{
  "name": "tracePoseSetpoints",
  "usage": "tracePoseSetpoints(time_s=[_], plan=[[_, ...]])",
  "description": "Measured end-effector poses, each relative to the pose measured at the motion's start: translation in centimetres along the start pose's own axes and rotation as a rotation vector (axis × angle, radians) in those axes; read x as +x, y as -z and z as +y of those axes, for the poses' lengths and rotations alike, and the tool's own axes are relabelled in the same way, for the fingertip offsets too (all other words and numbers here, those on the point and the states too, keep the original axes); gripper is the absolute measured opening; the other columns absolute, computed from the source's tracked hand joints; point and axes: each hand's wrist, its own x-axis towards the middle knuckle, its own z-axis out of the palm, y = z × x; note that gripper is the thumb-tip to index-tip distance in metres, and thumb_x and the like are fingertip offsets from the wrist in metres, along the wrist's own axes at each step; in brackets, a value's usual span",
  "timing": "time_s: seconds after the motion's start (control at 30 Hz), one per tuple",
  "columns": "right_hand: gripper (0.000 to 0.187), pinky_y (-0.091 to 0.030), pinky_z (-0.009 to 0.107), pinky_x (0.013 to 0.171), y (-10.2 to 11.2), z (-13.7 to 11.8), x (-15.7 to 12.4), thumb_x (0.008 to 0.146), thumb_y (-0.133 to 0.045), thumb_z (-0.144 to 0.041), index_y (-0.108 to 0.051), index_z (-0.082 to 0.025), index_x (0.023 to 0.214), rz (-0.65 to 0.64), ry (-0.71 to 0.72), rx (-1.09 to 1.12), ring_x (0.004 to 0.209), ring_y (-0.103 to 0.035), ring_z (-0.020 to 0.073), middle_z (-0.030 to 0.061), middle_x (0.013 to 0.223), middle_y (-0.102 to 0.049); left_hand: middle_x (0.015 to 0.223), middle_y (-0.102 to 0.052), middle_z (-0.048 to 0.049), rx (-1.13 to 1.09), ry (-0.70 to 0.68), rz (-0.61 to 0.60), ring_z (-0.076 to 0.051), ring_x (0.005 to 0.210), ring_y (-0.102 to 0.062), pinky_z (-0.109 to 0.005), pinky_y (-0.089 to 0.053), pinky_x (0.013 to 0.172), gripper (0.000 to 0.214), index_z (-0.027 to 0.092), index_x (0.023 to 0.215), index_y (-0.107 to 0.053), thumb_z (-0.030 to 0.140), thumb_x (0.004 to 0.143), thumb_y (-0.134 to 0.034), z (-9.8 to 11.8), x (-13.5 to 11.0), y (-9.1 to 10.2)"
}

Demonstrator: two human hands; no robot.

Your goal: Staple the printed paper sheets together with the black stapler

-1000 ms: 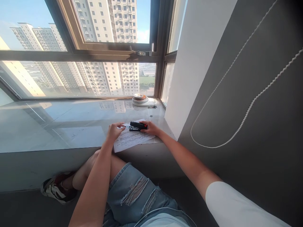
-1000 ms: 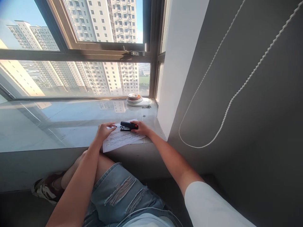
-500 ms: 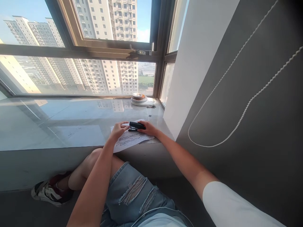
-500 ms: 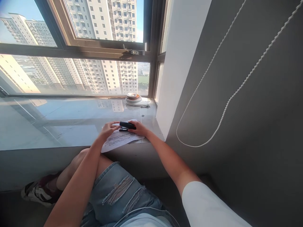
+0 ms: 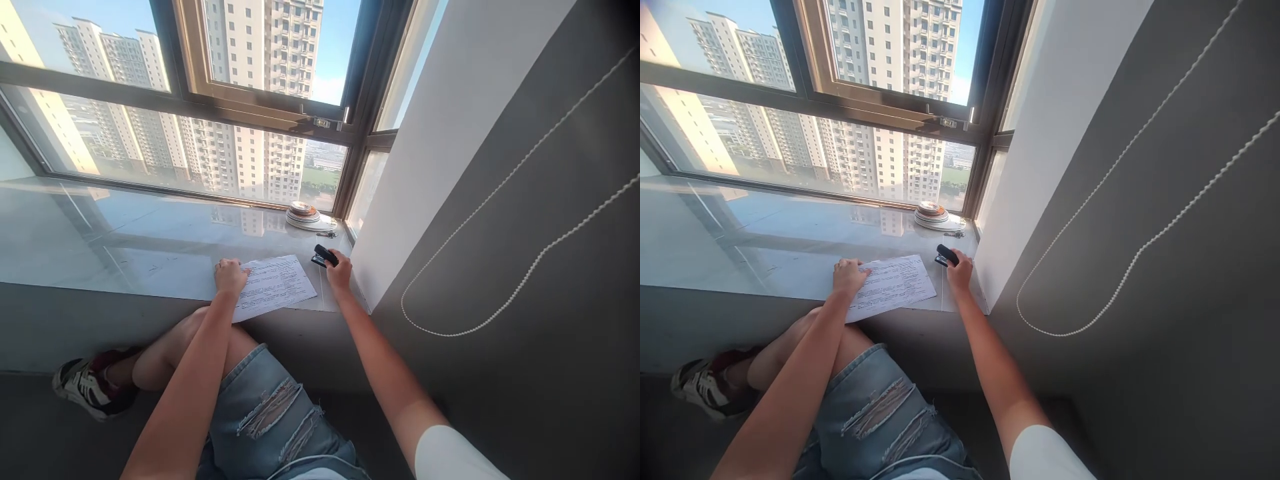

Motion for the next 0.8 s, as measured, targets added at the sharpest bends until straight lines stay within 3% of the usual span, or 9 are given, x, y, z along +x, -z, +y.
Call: tracePoseSetpoints(time_s=[0.17,0.3,0.43,0.67,0.8], plan=[[0.043,-0.050,0.044,0.096,0.2,-0.3,-0.1,0.080,-0.054,-0.024,-0.070,-0.023,0.119,-0.026,-0.164,-0.128,0.112,-0.062,0.0312,0.0084,0.109,-0.074,0.119,-0.069,-0.0169,-0.116,-0.062,-0.053,-0.039,0.118,-0.060,-0.047,-0.048,0.099,0.018,0.020,0.103,-0.070,0.030,0.090,-0.063,0.6,0.3,0.7],[0.049,-0.043,0.045,0.103,0.1,-1.4,-0.5,0.077,-0.051,-0.018,-0.069,-0.023,0.122,-0.035,-0.053,-0.225,0.116,-0.059,0.0301,0.0079,0.117,-0.073,0.114,-0.075,-0.0076,-0.288,-0.176,-0.100,-0.030,0.110,-0.066,-0.039,-0.049,0.097,0.017,0.024,0.105,-0.069,0.032,0.093,-0.059,1.2,0.9,1.0],[0.050,-0.040,0.044,0.104,0.3,-2.3,-0.6,0.076,-0.050,-0.018,-0.070,-0.025,0.121,-0.055,-0.053,-0.229,0.111,-0.061,0.0290,0.0066,0.112,-0.074,0.114,-0.076,-0.0064,-0.274,-0.236,-0.098,-0.030,0.113,-0.065,-0.041,-0.048,0.099,0.017,0.025,0.106,-0.069,0.030,0.094,-0.058,1.8,1.2,1.1],[0.042,-0.037,0.044,0.103,0.6,-2.9,-0.7,0.075,-0.042,-0.019,-0.077,-0.023,0.098,-0.051,-0.082,-0.251,0.105,-0.060,0.0281,0.0070,0.096,-0.073,0.117,-0.074,-0.0084,-0.241,-0.201,-0.125,-0.033,0.118,-0.063,-0.043,-0.046,0.101,0.019,0.025,0.110,-0.069,0.031,0.096,-0.059,2.2,1.0,0.9],[0.041,-0.037,0.042,0.101,0.6,-2.8,-0.6,0.082,-0.036,-0.021,-0.074,-0.023,0.095,-0.102,-0.066,-0.219,0.106,-0.058,0.0275,0.0068,0.098,-0.072,0.118,-0.074,-0.0089,-0.248,-0.190,-0.112,-0.033,0.118,-0.063,-0.045,-0.047,0.102,0.020,0.024,0.112,-0.069,0.030,0.096,-0.059,2.3,0.8,1.2]])
